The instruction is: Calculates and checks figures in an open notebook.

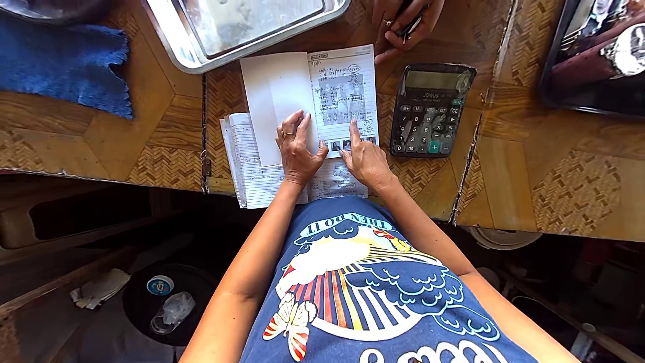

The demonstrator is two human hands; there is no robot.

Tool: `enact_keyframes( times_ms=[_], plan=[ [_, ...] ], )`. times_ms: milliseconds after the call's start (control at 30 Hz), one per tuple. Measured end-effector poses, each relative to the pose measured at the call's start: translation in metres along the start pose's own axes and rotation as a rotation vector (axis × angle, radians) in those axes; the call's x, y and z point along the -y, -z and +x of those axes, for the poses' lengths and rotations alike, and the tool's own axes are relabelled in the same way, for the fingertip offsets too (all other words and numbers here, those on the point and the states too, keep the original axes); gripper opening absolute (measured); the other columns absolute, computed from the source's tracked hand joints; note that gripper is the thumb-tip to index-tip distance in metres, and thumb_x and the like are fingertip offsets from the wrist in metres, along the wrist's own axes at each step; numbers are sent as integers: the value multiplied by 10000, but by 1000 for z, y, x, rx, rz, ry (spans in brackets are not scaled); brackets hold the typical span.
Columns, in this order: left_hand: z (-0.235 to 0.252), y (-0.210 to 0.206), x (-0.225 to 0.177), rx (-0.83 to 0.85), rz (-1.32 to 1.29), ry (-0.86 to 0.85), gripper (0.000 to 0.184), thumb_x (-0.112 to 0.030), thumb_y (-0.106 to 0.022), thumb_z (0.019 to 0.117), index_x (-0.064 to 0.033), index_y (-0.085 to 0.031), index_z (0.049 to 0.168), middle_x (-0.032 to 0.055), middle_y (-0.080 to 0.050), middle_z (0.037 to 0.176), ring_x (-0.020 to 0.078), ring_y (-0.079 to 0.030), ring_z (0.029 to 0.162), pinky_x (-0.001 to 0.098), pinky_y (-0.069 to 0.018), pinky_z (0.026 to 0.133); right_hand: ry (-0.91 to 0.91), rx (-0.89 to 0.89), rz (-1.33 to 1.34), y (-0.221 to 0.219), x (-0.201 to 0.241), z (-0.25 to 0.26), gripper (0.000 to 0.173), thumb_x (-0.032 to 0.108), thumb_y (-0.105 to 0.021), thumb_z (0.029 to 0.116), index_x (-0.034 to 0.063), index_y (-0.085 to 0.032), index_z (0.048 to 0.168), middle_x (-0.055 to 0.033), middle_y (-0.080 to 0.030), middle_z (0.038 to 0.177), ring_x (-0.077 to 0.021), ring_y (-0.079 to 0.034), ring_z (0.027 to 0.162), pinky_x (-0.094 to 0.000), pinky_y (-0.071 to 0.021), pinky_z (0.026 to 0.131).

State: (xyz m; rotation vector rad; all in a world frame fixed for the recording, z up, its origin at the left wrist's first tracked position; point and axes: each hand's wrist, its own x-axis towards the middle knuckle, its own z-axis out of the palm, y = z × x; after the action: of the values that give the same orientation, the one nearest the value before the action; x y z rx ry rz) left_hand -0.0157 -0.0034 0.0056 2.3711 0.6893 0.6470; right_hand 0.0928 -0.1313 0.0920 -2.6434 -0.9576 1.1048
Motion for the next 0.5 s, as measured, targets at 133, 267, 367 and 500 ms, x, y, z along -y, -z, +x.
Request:
enact_keyframes(
  times_ms=[133, 267, 367, 500],
  plan=[
    [-1, 0, 0, -3, 3, -2, 581, -265, -703, 807, 5, -661, 1319, 217, -583, 1411, 399, -527, 1292, 529, -377, 1068, -28, 43, -81, 7, 6, 0, 721, 316, -466, 1093, 2, -106, 1634, -236, -711, 1035, -434, -696, 1013, -566, -526, 870],
    [0, 0, -1, -8, 2, 7, 591, -268, -704, 804, 5, -655, 1326, 209, -585, 1412, 392, -528, 1298, 529, -378, 1073, -24, 43, -103, 7, 7, 0, 710, 311, -453, 1096, -5, -108, 1631, -234, -709, 1029, -431, -696, 1012, -561, -527, 868],
    [0, 0, 0, -5, -15, 4, 584, -264, -687, 818, 17, -650, 1329, 215, -578, 1417, 395, -523, 1298, 525, -375, 1074, -5, 25, -99, 4, 5, -2, 717, 314, -463, 1096, -2, -107, 1633, -235, -710, 1001, -438, -698, 992, -565, -528, 868],
    [-1, 0, 1, -1, -15, 1, 589, -290, -687, 825, 19, -651, 1325, 217, -581, 1415, 390, -524, 1316, 519, -364, 1108, 26, -19, -55, -1, 0, -8, 671, 271, -466, 1095, -8, -166, 1627, -251, -707, 985, -454, -697, 961, -579, -532, 845]
  ],
)
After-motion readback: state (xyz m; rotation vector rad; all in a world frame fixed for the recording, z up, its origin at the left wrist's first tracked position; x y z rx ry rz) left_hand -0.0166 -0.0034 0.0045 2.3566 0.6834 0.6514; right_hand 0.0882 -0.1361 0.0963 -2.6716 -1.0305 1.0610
